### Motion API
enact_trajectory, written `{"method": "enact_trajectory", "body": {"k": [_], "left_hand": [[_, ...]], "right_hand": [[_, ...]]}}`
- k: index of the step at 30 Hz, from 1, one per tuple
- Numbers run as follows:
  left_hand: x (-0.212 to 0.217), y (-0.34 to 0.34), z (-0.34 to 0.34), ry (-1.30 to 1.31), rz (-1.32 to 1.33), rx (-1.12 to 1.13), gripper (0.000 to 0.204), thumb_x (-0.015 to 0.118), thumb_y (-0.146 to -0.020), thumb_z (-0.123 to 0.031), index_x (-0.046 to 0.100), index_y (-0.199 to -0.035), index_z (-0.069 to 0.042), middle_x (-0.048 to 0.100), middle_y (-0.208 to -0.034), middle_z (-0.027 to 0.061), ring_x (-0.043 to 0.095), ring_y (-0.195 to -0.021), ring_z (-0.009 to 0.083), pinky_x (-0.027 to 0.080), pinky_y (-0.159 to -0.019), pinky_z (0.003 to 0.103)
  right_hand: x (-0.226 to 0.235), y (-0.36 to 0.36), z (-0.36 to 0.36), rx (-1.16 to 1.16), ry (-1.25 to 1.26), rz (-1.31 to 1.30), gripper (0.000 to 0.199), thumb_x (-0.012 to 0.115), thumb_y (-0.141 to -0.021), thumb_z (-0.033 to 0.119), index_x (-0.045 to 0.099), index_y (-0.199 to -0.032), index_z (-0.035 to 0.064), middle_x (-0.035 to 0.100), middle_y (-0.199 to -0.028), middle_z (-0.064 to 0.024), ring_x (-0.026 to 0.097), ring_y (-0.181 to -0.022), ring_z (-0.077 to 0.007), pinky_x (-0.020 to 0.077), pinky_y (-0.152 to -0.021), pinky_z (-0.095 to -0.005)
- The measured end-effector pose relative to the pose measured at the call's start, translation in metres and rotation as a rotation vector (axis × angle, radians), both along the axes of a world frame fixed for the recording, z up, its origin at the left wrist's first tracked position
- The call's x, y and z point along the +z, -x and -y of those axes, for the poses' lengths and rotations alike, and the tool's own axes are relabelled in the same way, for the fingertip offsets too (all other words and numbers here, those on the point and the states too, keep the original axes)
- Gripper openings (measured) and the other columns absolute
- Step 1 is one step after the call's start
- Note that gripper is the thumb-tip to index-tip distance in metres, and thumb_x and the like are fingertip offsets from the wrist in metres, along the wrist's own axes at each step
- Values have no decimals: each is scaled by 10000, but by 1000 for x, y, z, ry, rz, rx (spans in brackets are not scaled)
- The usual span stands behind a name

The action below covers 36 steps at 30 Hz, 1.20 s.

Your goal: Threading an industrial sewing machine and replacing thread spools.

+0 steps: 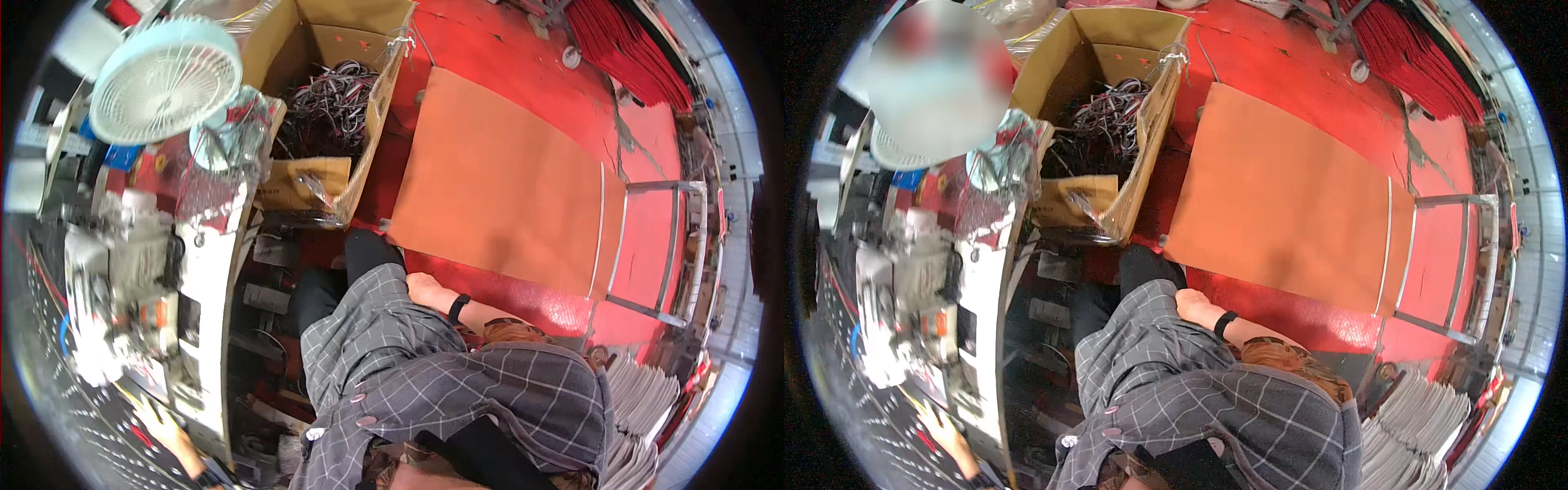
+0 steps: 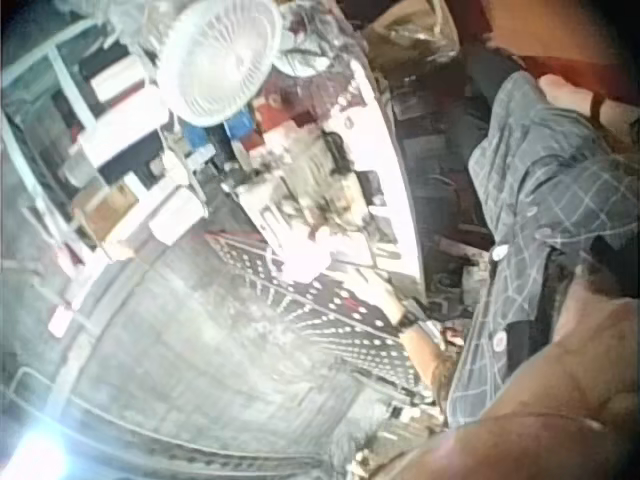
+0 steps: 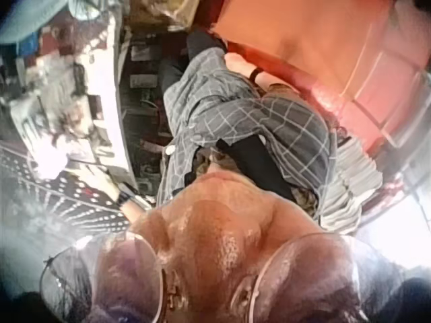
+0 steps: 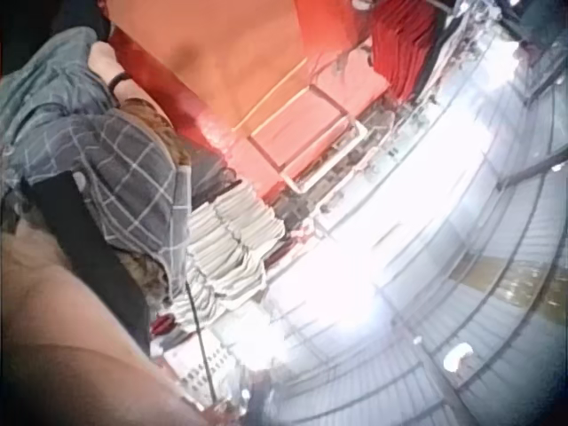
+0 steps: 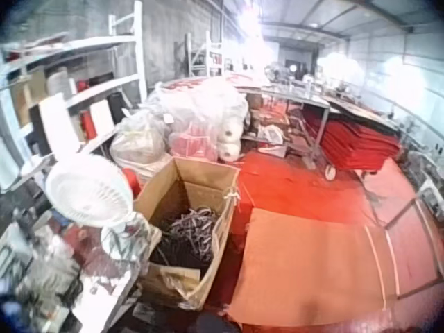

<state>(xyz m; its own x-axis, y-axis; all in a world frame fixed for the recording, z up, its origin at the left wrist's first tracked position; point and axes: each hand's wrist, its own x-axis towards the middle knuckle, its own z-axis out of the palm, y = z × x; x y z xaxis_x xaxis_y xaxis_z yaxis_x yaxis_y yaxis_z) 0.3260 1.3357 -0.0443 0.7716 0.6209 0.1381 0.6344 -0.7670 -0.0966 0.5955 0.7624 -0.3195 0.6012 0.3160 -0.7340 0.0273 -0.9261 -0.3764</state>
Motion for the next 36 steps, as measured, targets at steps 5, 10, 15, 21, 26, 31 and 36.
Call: {"method": "enact_trajectory", "body": {"k": [5,10,15,21,26,31,36], "left_hand": [[13,-22,23,-27,-183,132,429,414,-917,-134,410,-1328,-10,321,-1419,179,240,-1340,304,122,-1117,414],[27,-42,52,-161,-464,341,473,342,-967,-270,320,-1380,-43,306,-1438,114,291,-1321,264,235,-1075,367],[13,-63,107,126,-420,327,469,346,-965,-292,353,-1359,-39,343,-1411,118,323,-1296,252,256,-1058,358],[-41,-111,217,821,-416,248,469,352,-962,-319,392,-1332,-34,387,-1379,123,361,-1268,238,282,-1037,348],[-54,-193,285,1308,-400,204,474,356,-960,-341,425,-1310,-29,423,-1352,127,393,-1243,226,303,-1019,340],[-42,-290,306,1907,-271,180,483,360,-958,-363,458,-1289,-25,459,-1325,131,425,-1219,214,324,-1001,331],[-50,-409,322,1677,-568,-32,494,387,-938,-425,555,-1152,-13,562,-1149,121,503,-1078,180,379,-908,324]], "right_hand": [[55,-51,-10,23,-6,-17,262,467,-796,103,585,-988,-29,582,-1062,-254,573,-999,-380,467,-853,-452],[148,-45,18,-222,-156,87,321,487,-867,224,574,-1076,-4,582,-1054,-239,550,-1012,-384,438,-877,-451],[208,-3,81,-414,-233,194,202,520,-813,170,602,-874,-4,595,-867,-236,569,-845,-401,462,-744,-447],[224,55,174,-652,122,37,305,514,-795,230,642,-960,7,630,-956,-221,593,-931,-374,472,-818,-420],[222,76,230,-865,-42,-12,346,518,-793,261,640,-1002,13,642,-930,-207,597,-930,-373,476,-815,-410],[220,79,263,-1163,-8,-152,288,486,-814,222,664,-874,4,639,-736,-179,655,-674,-262,501,-639,-367],[224,63,268,-1063,-123,-19,256,477,-813,171,585,-661,-4,560,-598,-104,601,-531,-210,476,-529,-353]]}}
